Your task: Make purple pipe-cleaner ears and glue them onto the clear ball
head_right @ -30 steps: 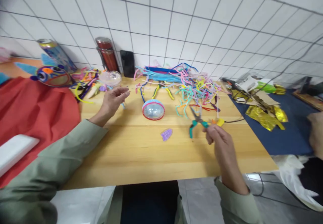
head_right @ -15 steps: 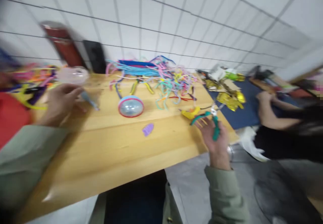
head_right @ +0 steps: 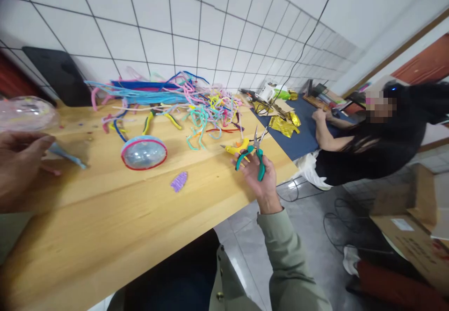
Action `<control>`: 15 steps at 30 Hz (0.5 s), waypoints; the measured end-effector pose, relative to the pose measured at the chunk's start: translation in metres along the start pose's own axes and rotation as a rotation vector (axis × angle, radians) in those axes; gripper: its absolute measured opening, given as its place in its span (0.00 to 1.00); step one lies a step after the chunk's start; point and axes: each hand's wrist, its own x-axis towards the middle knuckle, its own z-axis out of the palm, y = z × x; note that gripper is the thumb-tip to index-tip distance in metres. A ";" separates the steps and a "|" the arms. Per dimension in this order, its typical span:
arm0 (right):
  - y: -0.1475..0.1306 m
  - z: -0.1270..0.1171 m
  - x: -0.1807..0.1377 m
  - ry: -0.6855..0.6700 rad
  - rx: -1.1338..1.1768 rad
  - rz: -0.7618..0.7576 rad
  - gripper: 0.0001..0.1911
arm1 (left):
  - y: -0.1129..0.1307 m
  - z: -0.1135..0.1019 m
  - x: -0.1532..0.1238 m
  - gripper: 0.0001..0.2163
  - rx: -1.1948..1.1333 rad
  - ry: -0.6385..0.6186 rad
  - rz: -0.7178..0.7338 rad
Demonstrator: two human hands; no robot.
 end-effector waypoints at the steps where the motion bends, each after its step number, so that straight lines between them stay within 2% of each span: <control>1: 0.001 -0.002 0.001 -0.003 -0.006 -0.005 0.25 | 0.002 0.000 -0.002 0.17 0.002 0.001 0.000; 12: 0.003 -0.014 0.005 -0.004 -0.122 -0.034 0.24 | 0.011 -0.003 -0.009 0.18 -0.010 0.003 0.056; 15: 0.000 -0.026 0.011 0.035 -0.190 -0.061 0.21 | 0.008 -0.001 -0.008 0.18 -0.010 -0.014 0.061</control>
